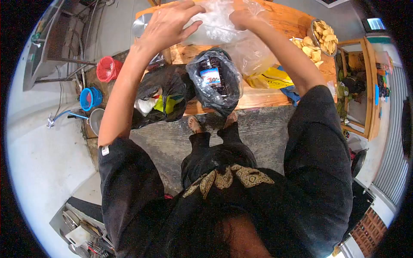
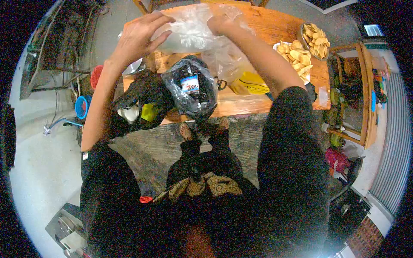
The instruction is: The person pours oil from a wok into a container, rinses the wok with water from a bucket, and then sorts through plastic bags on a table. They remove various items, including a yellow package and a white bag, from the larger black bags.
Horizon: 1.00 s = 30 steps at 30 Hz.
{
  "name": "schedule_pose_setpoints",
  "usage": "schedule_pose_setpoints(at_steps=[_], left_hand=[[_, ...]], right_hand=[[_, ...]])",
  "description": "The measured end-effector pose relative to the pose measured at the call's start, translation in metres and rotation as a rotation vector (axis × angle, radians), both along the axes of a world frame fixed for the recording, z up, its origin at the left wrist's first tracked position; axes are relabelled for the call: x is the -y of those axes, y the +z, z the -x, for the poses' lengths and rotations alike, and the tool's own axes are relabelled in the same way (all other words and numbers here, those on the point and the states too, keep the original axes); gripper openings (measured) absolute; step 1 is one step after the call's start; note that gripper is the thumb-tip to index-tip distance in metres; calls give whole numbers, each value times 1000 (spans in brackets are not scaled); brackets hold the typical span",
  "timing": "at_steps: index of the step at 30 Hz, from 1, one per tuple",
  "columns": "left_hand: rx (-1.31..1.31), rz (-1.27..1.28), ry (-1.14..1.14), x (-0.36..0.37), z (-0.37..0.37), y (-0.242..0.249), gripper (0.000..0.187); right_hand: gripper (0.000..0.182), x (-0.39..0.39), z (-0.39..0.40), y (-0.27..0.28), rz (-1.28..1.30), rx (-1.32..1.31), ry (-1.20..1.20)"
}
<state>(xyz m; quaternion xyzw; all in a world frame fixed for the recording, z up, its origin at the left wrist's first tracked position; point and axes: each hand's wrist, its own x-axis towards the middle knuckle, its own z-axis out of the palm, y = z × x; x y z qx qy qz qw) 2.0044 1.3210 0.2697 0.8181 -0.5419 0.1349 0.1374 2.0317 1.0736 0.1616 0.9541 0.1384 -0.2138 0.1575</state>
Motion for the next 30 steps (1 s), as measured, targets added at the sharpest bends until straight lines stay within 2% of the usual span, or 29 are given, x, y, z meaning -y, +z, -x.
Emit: schedule_pose_setpoints(at_steps=[3, 5, 7, 9, 11, 14, 16, 17, 19, 21, 23, 24, 26, 28, 29, 30], left_hand=[[45, 134, -42, -38, 9, -5, 29], [-104, 115, 40, -67, 30, 1, 32], [-181, 125, 134, -97, 44, 5, 32], [-177, 151, 249, -135, 55, 9, 29], [-182, 218, 394, -170, 67, 11, 29], [-131, 319, 656, -218, 90, -2, 32], [-276, 312, 945, -230, 123, -1, 37], [-354, 303, 1086, -236, 139, -3, 41], [-605, 384, 1142, -257, 161, -36, 48], [-681, 390, 1090, -263, 178, -69, 46], [-614, 427, 902, -266, 186, -95, 34], [-604, 422, 890, -264, 187, -100, 29], [-640, 472, 883, -254, 186, -102, 23], [-719, 565, 913, -246, 183, -96, 20], [-735, 603, 904, -243, 182, -95, 20], [-754, 636, 902, -241, 182, -94, 20]], right_hand=[[26, -3, 5, 31, -164, 90, -19], [24, -18, 50, 75, -402, 402, -23], [32, -30, 93, 109, -859, 354, 70], [51, -63, 148, 137, -942, 261, -12], [80, -93, 193, 129, -833, 368, 56], [107, -126, 240, 73, -854, 486, -164], [124, -141, 268, 35, -796, 666, -340], [124, -150, 284, 22, -881, 740, -450], [124, -169, 315, -5, -1042, 884, -696], [123, -176, 331, -50, -1164, 779, -847], [119, -182, 328, -60, -1362, 616, -1064], [115, -186, 316, -58, -1491, 503, -1205], [97, -189, 290, -51, -1624, 420, -1293], [69, -180, 265, -71, -1528, 561, -1139], [55, -167, 259, -110, -1416, 658, -1036], [50, -144, 256, -165, -1395, 755, -1042]])
